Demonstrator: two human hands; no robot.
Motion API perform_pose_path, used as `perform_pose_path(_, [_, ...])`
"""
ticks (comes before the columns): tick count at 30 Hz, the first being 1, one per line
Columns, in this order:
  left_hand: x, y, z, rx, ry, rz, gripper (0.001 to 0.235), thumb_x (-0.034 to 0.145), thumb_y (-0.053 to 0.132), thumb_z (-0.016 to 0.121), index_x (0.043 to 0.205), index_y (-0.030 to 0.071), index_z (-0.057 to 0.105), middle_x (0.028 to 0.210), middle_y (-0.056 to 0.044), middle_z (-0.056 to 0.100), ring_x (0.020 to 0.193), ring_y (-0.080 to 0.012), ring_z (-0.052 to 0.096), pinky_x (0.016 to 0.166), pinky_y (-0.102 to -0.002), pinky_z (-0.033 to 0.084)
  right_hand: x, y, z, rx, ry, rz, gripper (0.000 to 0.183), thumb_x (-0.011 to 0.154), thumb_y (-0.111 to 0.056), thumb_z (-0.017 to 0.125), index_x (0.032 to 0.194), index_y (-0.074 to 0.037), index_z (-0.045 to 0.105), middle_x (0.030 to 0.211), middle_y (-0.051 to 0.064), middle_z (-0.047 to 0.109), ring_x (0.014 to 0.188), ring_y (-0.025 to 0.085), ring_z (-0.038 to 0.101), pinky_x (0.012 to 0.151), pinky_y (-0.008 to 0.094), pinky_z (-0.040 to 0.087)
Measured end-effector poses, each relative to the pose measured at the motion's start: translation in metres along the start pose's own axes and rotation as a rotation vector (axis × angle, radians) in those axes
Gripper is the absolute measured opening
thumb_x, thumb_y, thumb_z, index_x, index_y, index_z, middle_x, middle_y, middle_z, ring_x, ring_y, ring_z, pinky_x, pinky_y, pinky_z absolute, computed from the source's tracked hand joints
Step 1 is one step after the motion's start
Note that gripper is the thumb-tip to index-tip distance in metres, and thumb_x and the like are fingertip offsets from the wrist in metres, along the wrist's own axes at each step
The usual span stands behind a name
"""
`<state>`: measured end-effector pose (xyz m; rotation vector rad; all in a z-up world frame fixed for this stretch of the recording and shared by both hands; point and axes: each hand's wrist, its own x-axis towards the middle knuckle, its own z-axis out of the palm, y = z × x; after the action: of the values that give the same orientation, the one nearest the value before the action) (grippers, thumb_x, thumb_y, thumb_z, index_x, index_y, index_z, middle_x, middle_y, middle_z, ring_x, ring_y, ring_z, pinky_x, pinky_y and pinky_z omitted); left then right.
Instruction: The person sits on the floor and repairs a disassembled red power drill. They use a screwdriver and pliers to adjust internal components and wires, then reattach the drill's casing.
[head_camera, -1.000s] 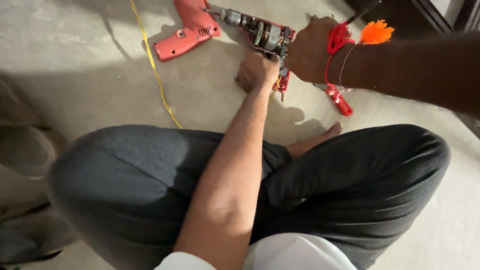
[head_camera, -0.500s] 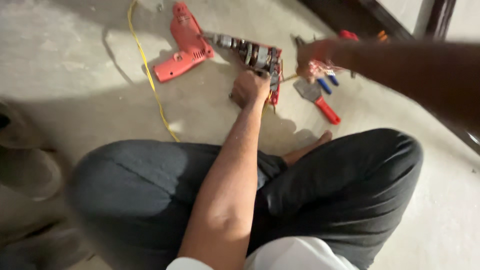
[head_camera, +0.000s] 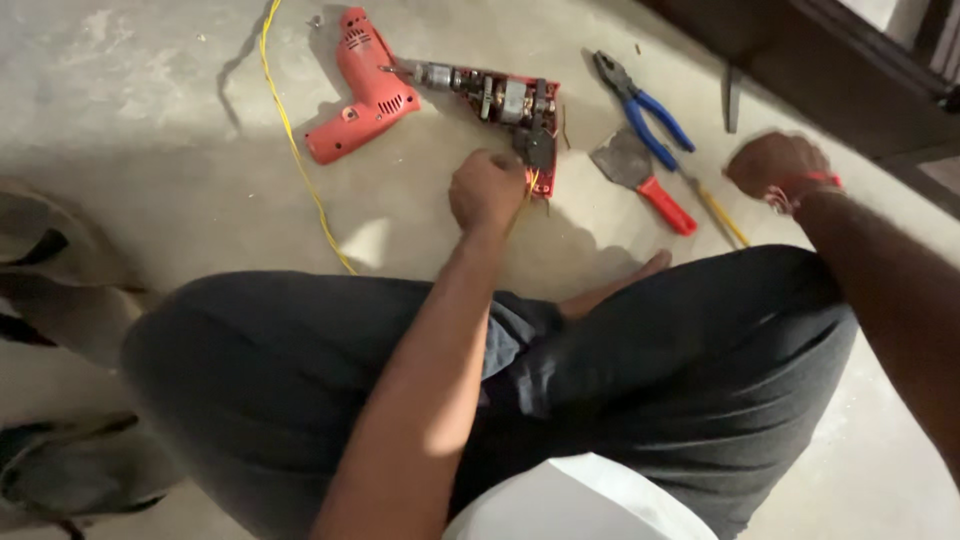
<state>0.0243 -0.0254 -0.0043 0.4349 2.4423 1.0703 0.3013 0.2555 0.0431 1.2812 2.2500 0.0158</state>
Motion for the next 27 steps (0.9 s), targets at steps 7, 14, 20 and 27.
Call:
perform_pose_path(7, [-0.038,0.006,-0.007,0.136,-0.110,0.057,0.017,0.075,0.028,0.079,0.089,0.019,0.080,0.094,-0.012,0.077,0.088,-0.0360,0.073,0.079,-0.046,0.059,-0.035,-0.158,-0.043,0.802,-0.046,-0.114,0.026,0.085,-0.028,0.074,0.099,-0.007,0.080,0.086,0.010,0.079,0.076,0.018,0.077,0.074,0.037,0.063])
perform_pose_path(14, [-0.039,-0.001,0.007,0.158,-0.066,0.134,0.020,0.076,0.030,0.082,0.091,0.017,0.077,0.090,-0.013,0.076,0.085,-0.0355,0.074,0.078,-0.046,0.059,-0.029,-0.220,0.013,0.865,-0.067,-0.198,0.022,0.077,-0.028,0.078,0.083,-0.007,0.083,0.073,0.009,0.077,0.065,0.017,0.075,0.070,0.033,0.062])
perform_pose_path(20, [-0.034,-0.003,0.023,0.115,-0.020,0.189,0.030,0.077,0.031,0.082,0.097,0.012,0.070,0.086,-0.012,0.076,0.085,-0.0352,0.075,0.077,-0.047,0.058,-0.026,-0.221,0.020,1.089,-0.227,-0.126,0.022,0.079,-0.017,0.078,0.079,0.005,0.080,0.071,0.013,0.076,0.059,0.018,0.075,0.060,0.032,0.063])
perform_pose_path(27, [-0.034,-0.004,0.023,0.067,-0.011,0.116,0.031,0.075,0.031,0.082,0.095,0.010,0.073,0.087,-0.014,0.077,0.087,-0.0363,0.074,0.078,-0.048,0.057,-0.044,-0.226,-0.001,1.139,-0.235,-0.040,0.023,0.084,-0.020,0.079,0.081,0.002,0.079,0.072,0.011,0.076,0.059,0.017,0.073,0.057,0.033,0.062])
